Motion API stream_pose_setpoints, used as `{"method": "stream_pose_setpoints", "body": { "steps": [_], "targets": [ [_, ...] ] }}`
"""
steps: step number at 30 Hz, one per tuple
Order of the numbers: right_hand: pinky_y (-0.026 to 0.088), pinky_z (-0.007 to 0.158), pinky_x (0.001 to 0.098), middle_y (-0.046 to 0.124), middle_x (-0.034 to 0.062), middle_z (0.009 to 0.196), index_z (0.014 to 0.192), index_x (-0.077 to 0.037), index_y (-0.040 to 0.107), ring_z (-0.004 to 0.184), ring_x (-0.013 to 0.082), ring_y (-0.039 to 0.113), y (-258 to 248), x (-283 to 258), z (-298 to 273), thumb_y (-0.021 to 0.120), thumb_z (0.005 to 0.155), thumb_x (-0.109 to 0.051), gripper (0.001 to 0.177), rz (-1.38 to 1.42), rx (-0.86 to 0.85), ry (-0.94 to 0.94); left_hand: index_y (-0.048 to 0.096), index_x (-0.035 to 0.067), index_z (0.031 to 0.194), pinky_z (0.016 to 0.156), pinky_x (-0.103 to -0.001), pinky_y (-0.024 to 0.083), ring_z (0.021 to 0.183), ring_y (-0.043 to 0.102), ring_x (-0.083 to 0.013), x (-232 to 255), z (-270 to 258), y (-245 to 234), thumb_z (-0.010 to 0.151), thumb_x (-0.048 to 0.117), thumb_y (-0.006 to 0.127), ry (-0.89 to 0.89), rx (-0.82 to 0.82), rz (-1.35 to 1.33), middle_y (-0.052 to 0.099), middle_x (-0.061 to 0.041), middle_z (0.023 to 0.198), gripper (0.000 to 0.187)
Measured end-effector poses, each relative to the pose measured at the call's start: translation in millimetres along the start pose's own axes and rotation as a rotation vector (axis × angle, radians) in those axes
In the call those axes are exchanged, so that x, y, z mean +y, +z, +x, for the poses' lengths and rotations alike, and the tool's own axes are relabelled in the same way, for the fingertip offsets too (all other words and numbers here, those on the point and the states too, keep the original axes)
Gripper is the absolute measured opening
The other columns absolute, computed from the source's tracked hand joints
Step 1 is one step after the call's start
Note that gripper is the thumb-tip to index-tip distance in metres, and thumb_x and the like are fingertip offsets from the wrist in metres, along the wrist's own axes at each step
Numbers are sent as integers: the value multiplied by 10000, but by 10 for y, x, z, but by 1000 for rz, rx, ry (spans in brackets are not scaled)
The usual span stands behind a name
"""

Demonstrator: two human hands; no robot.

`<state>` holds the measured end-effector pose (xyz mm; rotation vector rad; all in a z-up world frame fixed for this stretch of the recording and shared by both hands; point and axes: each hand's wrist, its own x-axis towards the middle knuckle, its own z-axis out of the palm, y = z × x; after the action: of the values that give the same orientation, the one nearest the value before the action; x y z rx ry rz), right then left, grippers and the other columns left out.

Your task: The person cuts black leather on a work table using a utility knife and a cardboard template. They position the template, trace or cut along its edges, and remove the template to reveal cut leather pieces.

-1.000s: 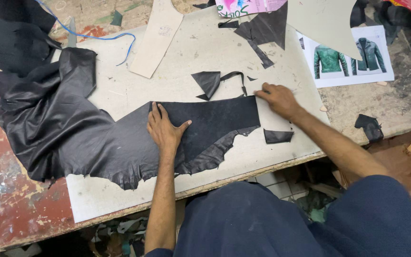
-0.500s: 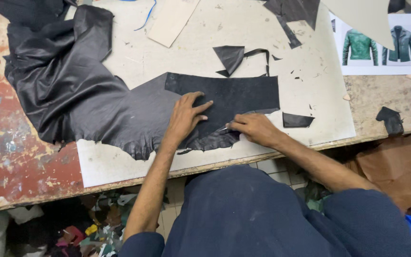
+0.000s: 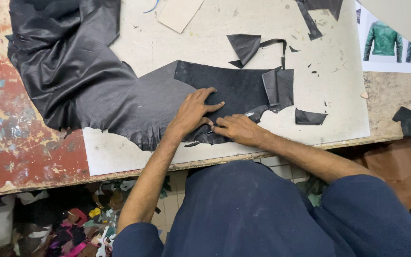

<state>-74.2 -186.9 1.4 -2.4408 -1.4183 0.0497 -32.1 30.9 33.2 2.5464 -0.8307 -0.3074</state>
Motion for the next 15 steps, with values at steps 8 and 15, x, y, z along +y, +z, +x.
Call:
{"method": "stream_pose_setpoints", "body": {
  "steps": [8,15],
  "targets": [
    [512,720,386,627,78,999,1128,-108,680,864,211,648,-90,-26,-22,582,937,-118,215,-49,-1,-9,678,299,1349,1161,-455,362,1414,410,-303,-9,14,11,558,234,895,60,3,88,427,-65,1563,823],
    [513,713,385,638,92,1071,1183,-114,676,894,220,659,-209,271,-249,592,946,-128,252,-69,-49,-7,690,312,1329,1163,-435,372,1408,425,-298,64,25,-9,553,223,884,35,13,98,439,-61,1558,805]
  ]
}}
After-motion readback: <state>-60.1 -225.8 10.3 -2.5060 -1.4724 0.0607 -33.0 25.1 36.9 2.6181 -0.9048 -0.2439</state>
